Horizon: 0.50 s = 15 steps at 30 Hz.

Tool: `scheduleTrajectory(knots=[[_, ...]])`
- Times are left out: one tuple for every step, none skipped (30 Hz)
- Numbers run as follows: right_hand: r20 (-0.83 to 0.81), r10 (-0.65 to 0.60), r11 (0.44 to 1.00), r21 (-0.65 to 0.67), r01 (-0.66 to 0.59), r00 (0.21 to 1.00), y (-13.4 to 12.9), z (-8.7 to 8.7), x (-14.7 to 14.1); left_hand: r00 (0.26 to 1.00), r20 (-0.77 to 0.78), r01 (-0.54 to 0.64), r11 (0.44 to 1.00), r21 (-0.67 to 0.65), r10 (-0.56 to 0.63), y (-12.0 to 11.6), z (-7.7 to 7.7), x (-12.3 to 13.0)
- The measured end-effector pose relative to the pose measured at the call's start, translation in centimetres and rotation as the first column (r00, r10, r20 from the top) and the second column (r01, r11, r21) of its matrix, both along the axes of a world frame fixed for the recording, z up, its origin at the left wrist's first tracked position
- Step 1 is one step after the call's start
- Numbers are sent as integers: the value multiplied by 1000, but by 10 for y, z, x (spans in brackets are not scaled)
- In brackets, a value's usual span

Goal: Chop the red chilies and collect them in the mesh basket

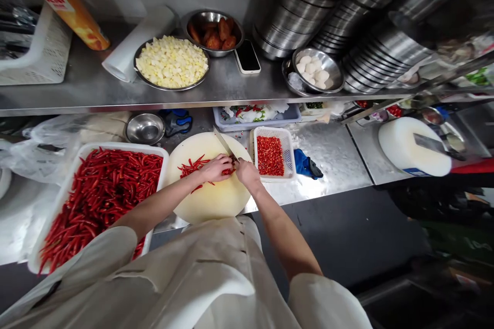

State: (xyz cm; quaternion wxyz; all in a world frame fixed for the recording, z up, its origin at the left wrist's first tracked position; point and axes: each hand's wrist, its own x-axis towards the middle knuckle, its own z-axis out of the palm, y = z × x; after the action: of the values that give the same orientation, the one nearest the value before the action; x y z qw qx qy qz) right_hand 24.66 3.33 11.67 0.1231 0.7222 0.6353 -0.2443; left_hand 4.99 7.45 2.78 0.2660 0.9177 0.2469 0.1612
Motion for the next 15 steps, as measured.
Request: scheduleTrajectory(knots=[[-6, 7, 1000, 2, -7, 1000, 0, 0, 0, 1000, -4, -8, 1000, -1, 8, 0, 0, 0], [-12, 13, 1000, 6, -13, 1000, 0, -1, 0, 1000, -6, -21, 1000, 0, 21, -1, 0, 0], [-15, 12, 1000, 10, -11, 1000, 0, -1, -1, 999, -5, -34, 999, 2, 34, -1, -1, 0], [-16, 2, 1000, 14, -2, 1000, 1, -2, -1, 999, -2, -48, 999, 5, 48, -2, -2, 1], [-18, -13, 1000, 18, 14, 1000, 1, -3, -2, 998, 3, -60, 998, 8, 60, -2, -3, 1], [-23, -31, 999, 18, 32, 999, 2, -3, -4, 998, 6, -67, 998, 10, 67, -3, -4, 2], [-31, -48, 999, 13, 49, 998, 3, -4, -5, 998, 5, -68, 998, 11, 68, -3, -6, 2], [-41, -59, 998, 4, 59, 997, 4, -3, -7, 998, 0, -70, 998, 11, 70, -3, -6, 2], [-53, -61, 998, -4, 61, 997, 4, -3, -8, 997, -8, -71, 997, 11, 71, -3, -7, 1], [-66, -56, 998, -10, 55, 996, 4, -2, -9, 997, -16, -71, 997, 11, 71, -3, -8, 1], [-76, -48, 999, -12, 47, 996, 3, -1, -9, 997, -23, -68, 998, 11, 68, -3, -8, 0], [-83, -42, 999, -14, 41, 996, 2, 0, -9, 997, -26, -68, 998, 11, 68, -3, -9, -1], [-82, -45, 999, -11, 45, 996, 0, 0, -9, 997, -25, -69, 998, 9, 69, -4, -9, -2], [-77, -58, 998, -13, 57, 995, -2, 0, -10, 997, -20, -69, 998, 6, 69, -4, -10, -3], [-71, -76, 997, -18, 75, 995, -3, -1, -11, 998, -14, -68, 998, 0, 68, -4, -10, -4]])
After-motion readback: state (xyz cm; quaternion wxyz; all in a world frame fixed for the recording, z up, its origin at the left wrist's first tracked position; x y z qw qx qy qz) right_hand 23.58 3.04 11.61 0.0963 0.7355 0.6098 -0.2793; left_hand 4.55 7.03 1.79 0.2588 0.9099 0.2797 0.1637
